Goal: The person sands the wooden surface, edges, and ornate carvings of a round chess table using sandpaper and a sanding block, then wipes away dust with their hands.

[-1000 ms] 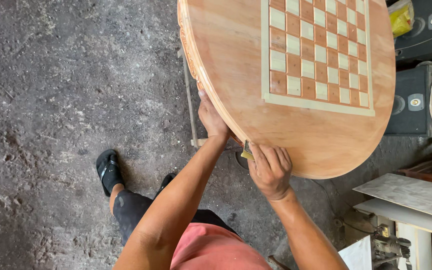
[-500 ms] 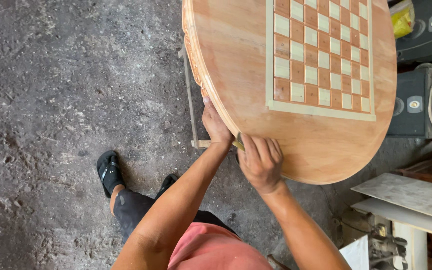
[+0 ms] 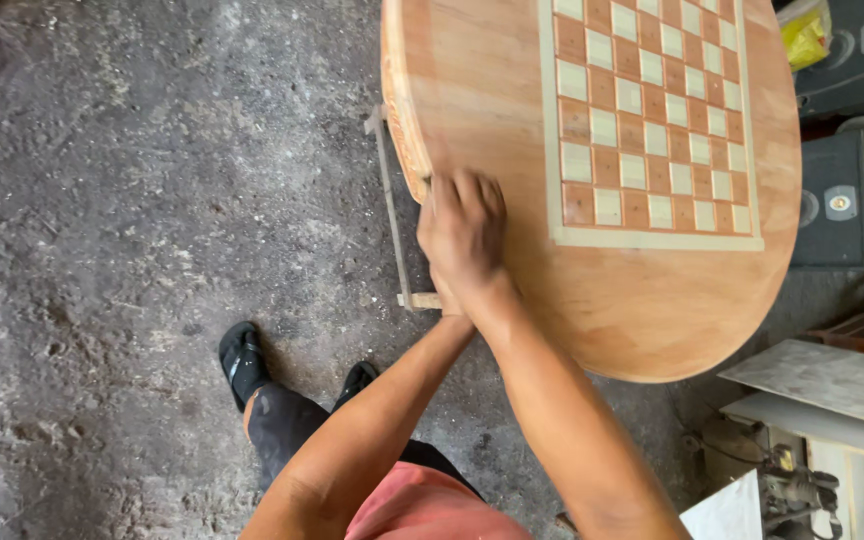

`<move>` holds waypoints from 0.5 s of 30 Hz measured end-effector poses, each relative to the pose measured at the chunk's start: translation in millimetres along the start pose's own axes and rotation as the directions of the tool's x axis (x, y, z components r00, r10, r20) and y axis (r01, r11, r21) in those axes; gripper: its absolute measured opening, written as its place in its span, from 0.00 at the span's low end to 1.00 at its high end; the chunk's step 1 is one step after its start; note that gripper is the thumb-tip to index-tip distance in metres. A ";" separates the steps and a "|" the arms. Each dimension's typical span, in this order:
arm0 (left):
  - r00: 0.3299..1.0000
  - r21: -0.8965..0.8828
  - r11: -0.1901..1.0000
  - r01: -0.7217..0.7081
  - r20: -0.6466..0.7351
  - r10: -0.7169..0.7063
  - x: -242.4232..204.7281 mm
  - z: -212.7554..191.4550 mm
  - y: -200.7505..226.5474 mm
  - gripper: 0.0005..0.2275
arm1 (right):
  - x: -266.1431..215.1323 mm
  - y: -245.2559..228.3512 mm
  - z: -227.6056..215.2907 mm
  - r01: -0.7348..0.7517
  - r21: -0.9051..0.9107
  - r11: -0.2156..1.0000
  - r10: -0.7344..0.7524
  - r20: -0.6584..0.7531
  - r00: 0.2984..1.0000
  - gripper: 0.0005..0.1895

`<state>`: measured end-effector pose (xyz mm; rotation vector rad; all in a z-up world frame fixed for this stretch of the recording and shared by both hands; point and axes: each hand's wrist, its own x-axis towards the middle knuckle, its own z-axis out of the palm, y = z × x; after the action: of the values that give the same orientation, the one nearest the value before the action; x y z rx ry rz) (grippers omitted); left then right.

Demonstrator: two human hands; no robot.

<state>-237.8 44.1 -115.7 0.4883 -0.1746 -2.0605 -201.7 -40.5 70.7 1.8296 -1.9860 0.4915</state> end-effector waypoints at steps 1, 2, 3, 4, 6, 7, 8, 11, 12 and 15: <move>0.999 -0.069 0.997 0.026 0.040 -0.023 0.7 -4.8 -2.8 0.18 | 15.2 1.3 11.0 -0.010 0.001 1.000 0.010 0.000 1.000 0.03; 0.996 -0.130 0.990 0.049 0.076 -0.039 1.4 -7.2 -3.5 0.17 | 28.6 1.8 21.3 -0.019 0.001 1.000 0.019 -0.001 1.000 0.03; 0.993 -0.123 0.990 0.063 0.109 -0.050 3.0 -9.5 -1.7 0.16 | 36.3 1.7 28.2 -0.034 -0.008 0.999 0.034 -0.008 0.999 0.03; 0.989 -0.104 0.992 0.073 0.132 -0.059 3.7 -12.2 2.9 0.16 | 25.6 2.7 18.9 -0.032 0.041 0.999 0.032 0.018 0.999 0.07; 0.987 0.074 0.990 0.120 0.096 -0.127 -7.9 0.5 21.6 0.17 | -21.5 0.7 -29.1 -0.064 0.075 0.995 0.059 0.064 0.996 0.16; 0.984 0.224 0.960 0.169 0.020 -0.178 -7.7 5.5 38.2 0.20 | -42.0 -5.6 -50.2 0.002 0.034 0.999 -0.002 0.007 1.000 0.14; 0.974 0.364 0.904 0.224 -0.061 -0.216 -8.0 10.7 53.0 0.24 | -59.0 -12.9 -70.7 -0.031 -0.026 0.999 0.033 0.078 0.996 0.13; 0.960 0.271 0.925 0.265 0.017 -0.280 -6.1 24.4 79.8 0.25 | -56.8 -15.2 -72.4 -0.021 0.001 1.000 0.021 0.064 0.998 0.12; 0.959 0.281 0.923 0.263 0.027 -0.282 -4.8 24.7 82.9 0.24 | -44.2 -13.4 -57.6 -0.022 0.000 1.000 0.022 0.042 0.999 0.11; 0.940 0.264 0.909 0.323 0.025 -0.341 -4.8 23.4 87.1 0.22 | 13.7 -1.1 -7.2 -0.070 -0.012 0.997 0.070 0.051 0.996 0.09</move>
<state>-176.0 1.5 -65.5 0.6394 -0.4299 -2.4059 -201.2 -48.6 83.8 1.7883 -2.0886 0.4581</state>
